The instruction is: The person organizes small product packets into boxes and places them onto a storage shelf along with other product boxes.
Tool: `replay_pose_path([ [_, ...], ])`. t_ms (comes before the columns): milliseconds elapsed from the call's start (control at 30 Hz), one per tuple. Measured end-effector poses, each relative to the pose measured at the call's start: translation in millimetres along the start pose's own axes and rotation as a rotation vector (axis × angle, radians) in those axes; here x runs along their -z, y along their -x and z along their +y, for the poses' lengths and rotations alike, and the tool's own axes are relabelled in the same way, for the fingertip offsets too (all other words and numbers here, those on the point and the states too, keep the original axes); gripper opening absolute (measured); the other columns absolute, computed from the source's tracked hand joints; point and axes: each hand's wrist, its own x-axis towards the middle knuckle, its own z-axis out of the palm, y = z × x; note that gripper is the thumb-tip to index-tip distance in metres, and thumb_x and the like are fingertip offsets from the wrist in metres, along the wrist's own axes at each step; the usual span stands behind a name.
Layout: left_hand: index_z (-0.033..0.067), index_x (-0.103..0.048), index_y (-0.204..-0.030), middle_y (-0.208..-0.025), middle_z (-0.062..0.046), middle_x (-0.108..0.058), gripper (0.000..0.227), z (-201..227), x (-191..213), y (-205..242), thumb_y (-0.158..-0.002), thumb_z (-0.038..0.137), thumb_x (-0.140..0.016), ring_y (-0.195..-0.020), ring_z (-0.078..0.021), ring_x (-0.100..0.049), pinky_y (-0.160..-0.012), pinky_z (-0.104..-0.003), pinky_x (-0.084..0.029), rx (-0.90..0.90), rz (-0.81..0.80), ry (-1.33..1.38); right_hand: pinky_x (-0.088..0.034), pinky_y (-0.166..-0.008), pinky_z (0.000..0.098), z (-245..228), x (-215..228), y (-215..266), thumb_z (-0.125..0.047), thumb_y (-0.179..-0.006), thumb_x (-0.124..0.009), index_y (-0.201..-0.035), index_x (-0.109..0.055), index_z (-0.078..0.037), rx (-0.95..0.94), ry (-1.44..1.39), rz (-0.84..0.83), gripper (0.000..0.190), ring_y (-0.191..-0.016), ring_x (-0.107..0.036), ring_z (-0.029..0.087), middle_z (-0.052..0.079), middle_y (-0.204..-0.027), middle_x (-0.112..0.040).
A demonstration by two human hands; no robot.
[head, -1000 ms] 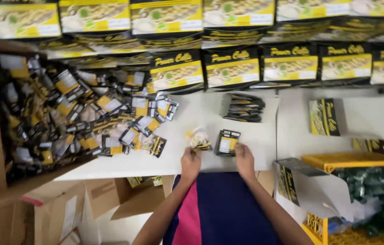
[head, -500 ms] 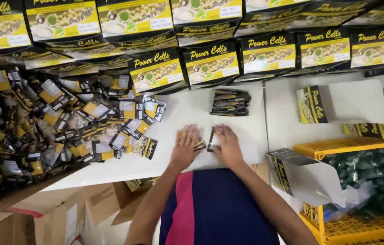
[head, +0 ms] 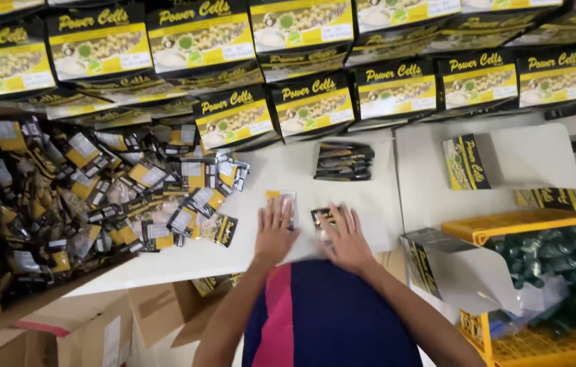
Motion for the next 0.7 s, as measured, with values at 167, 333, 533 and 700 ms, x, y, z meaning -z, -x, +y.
replay_pose_path([
  [167,-0.0041,-0.028,-0.155,-0.163,-0.025,-0.024,0.077,-37,-28,-1,-0.096,0.038,-0.055,-0.152,-0.0412,-0.022,-0.119,-0.052,-0.029,-0.139,-0.034,-0.076,-0.033,-0.113,0.0521,31,-28,2,-0.040,-0.081,-0.075,-0.153,-0.038,-0.016,-0.163,-0.008,-0.195,0.085,-0.138,-0.040,0.042,0.019,-0.149,-0.047],
  [333,-0.0083,-0.039,-0.149,-0.157,-0.029,-0.039,0.068,-40,-18,12,-0.088,0.012,-0.060,-0.148,-0.0393,-0.038,-0.114,-0.038,-0.041,-0.289,-0.039,-0.356,-0.046,-0.104,0.0451,31,17,4,-0.034,-0.074,-0.087,-0.146,-0.051,-0.014,-0.661,-0.187,-0.440,0.082,-0.118,-0.060,0.034,0.015,-0.122,-0.064],
  [533,-0.0073,-0.050,-0.141,-0.148,-0.025,-0.054,0.068,72,164,-14,-0.074,-0.002,-0.060,-0.138,-0.0370,-0.053,-0.112,-0.043,-0.044,-0.458,0.262,0.352,-0.059,-0.072,0.0316,15,162,-5,-0.014,-0.083,-0.077,-0.103,-0.081,-0.008,-0.703,-0.535,0.069,0.021,-0.083,-0.077,0.021,0.010,-0.106,-0.080],
  [700,-0.0122,-0.047,-0.144,-0.152,-0.028,-0.050,0.059,105,133,-104,-0.089,0.007,-0.055,-0.144,-0.0385,-0.047,-0.113,-0.041,-0.046,-0.430,0.394,0.031,-0.058,-0.083,0.0315,13,219,-18,-0.012,-0.088,-0.076,-0.110,-0.078,-0.004,-0.644,-0.423,0.273,0.023,-0.093,-0.077,0.020,0.013,-0.108,-0.079],
])
